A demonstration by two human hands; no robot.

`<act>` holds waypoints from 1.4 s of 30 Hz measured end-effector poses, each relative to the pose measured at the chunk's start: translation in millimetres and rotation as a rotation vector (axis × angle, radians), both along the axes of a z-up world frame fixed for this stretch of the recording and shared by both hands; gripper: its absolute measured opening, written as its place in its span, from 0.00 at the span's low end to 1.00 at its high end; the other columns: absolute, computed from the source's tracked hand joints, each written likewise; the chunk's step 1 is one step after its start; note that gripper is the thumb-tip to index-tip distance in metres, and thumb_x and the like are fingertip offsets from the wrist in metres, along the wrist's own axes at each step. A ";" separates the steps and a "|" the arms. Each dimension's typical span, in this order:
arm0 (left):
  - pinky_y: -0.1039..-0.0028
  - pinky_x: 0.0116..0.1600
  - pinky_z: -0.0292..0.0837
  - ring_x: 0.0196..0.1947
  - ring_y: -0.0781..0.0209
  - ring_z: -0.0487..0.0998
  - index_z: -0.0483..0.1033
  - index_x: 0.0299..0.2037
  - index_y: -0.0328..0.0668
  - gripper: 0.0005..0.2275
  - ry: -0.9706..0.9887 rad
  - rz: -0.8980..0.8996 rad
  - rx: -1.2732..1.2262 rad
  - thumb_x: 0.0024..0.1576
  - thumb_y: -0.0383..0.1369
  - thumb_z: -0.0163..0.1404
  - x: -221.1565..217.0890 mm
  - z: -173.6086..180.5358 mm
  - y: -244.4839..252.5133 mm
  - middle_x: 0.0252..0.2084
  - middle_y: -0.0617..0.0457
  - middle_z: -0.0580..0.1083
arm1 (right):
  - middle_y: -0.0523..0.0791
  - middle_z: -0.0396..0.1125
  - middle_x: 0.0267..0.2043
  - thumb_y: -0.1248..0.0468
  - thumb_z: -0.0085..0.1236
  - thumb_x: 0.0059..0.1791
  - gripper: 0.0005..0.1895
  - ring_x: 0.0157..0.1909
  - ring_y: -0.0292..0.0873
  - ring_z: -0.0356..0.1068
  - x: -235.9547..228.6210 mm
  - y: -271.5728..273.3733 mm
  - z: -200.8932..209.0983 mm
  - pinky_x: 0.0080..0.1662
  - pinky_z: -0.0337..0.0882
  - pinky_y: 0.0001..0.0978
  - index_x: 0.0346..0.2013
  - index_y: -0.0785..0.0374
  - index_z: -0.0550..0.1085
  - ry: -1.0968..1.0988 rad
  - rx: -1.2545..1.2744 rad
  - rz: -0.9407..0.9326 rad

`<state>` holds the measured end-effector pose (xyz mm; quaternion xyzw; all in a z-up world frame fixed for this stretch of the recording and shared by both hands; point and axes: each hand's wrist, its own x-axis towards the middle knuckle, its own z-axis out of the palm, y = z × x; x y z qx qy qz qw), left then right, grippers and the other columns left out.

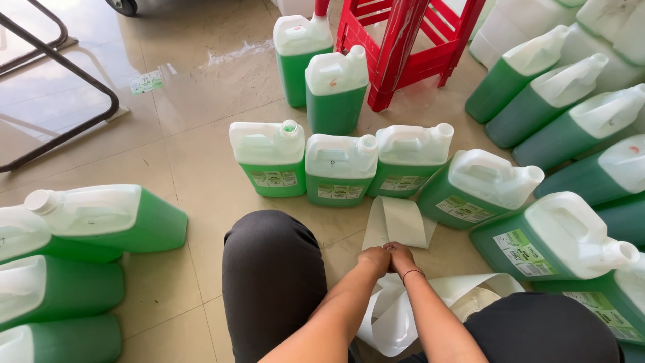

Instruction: The person peels labels from a roll and applies them to plastic jugs filled with green liquid before screwing on white caps from a box. Finally, they move the labeled and capped jugs aside to organize them on the floor.

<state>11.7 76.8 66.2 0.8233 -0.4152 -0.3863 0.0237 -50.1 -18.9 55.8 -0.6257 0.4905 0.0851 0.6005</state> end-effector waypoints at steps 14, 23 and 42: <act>0.63 0.55 0.78 0.52 0.43 0.80 0.79 0.52 0.34 0.20 0.159 0.345 -0.196 0.49 0.31 0.64 6.1 17.0 -5.3 0.52 0.37 0.78 | 0.48 0.67 0.29 0.58 0.45 0.54 0.16 0.23 0.43 0.60 -2.9 -3.7 3.6 0.24 0.60 0.37 0.45 0.64 0.77 -0.006 0.016 -0.075; 0.63 0.55 0.77 0.51 0.46 0.80 0.79 0.52 0.39 0.22 0.105 0.227 -0.147 0.47 0.35 0.66 7.5 16.4 -2.2 0.50 0.41 0.79 | 0.50 0.71 0.30 0.56 0.46 0.52 0.16 0.22 0.46 0.68 -0.3 -1.6 1.3 0.24 0.67 0.38 0.44 0.62 0.77 0.062 -0.085 0.047; 0.61 0.57 0.76 0.57 0.46 0.78 0.79 0.56 0.44 0.24 0.077 0.207 -0.071 0.49 0.42 0.65 7.1 52.5 12.3 0.56 0.44 0.77 | 0.53 0.76 0.37 0.50 0.47 0.52 0.21 0.31 0.53 0.74 4.6 11.7 17.0 0.30 0.73 0.44 0.48 0.60 0.78 0.081 -0.187 0.133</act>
